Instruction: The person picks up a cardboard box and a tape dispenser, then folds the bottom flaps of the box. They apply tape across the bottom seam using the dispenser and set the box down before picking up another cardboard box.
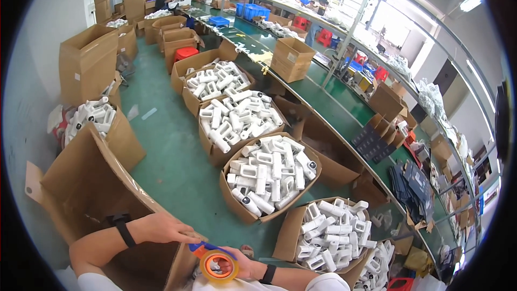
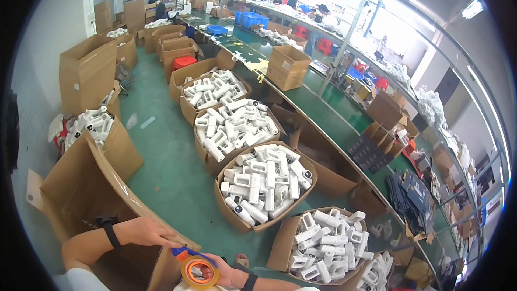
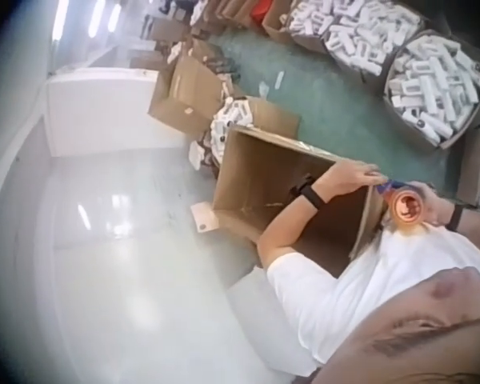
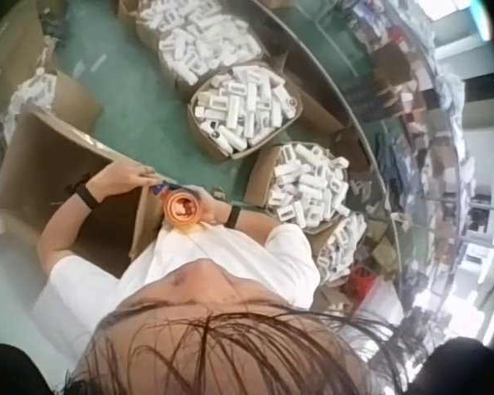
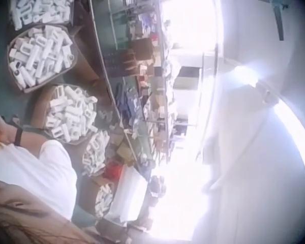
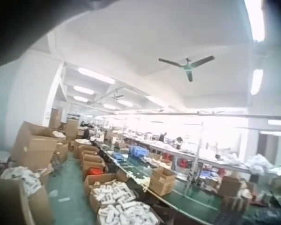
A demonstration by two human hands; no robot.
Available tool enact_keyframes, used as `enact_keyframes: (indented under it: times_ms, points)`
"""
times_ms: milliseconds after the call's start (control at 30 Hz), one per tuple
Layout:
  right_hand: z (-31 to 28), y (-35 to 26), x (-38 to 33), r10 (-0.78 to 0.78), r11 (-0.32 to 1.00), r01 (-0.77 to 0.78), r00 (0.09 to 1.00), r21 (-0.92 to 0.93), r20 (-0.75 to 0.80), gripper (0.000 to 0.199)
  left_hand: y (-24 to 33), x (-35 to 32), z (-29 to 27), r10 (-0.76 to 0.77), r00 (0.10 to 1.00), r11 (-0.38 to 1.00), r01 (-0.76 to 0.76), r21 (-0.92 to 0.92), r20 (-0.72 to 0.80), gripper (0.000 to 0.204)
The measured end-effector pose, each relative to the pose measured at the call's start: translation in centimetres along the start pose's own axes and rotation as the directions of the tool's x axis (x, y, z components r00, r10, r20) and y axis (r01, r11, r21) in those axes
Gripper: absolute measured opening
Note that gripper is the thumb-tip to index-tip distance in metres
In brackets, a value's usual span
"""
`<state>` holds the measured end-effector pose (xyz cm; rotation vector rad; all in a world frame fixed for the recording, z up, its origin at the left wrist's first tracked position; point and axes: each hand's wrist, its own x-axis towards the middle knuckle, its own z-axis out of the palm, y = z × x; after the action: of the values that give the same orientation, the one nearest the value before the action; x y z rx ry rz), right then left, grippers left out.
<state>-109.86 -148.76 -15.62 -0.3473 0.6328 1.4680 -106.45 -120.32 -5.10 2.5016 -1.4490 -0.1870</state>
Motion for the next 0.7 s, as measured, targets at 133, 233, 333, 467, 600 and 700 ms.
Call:
enact_keyframes:
  times_ms: [133,233,333,467,600,700]
  points:
    - [-2.7,-0.3,1.7,0.022,1.0,-0.022,0.999,-0.019,0.04,0.036,0.2,-0.6,0.3,0.097,0.995,0.988,-0.097,0.122,0.007,0.029]
    - [-3.0,-0.3,2.3,0.04,0.999,-0.038,0.993,-0.02,0.113,0.039,-0.8,-1.1,0.9,0.09,0.996,0.992,-0.087,0.09,-0.029,0.018]
    - [-1.7,-0.6,2.2,-0.016,1.0,0.018,0.995,-0.013,0.098,0.041,-3.0,-0.7,1.0,0.181,0.977,0.968,-0.156,0.199,-0.116,0.018]
    - [-0.7,-1.3,1.8,-0.125,0.992,0.123,0.991,0.042,0.056,0.04,-3.9,-1.0,0.8,-0.153,0.985,0.983,0.143,0.116,0.085,0.028]
    - [-0.3,-1.1,2.4,-0.184,0.983,0.184,0.981,0.008,0.064,0.037,-4.0,-0.3,0.5,-0.091,0.996,0.994,0.089,0.067,0.023,0.037]
    - [-1.7,-0.6,2.8,-0.159,0.987,0.157,0.98,0.024,0.123,0.035,-3.3,-0.2,1.1,-0.029,0.999,0.999,0.029,-0.021,0.018,0.041]
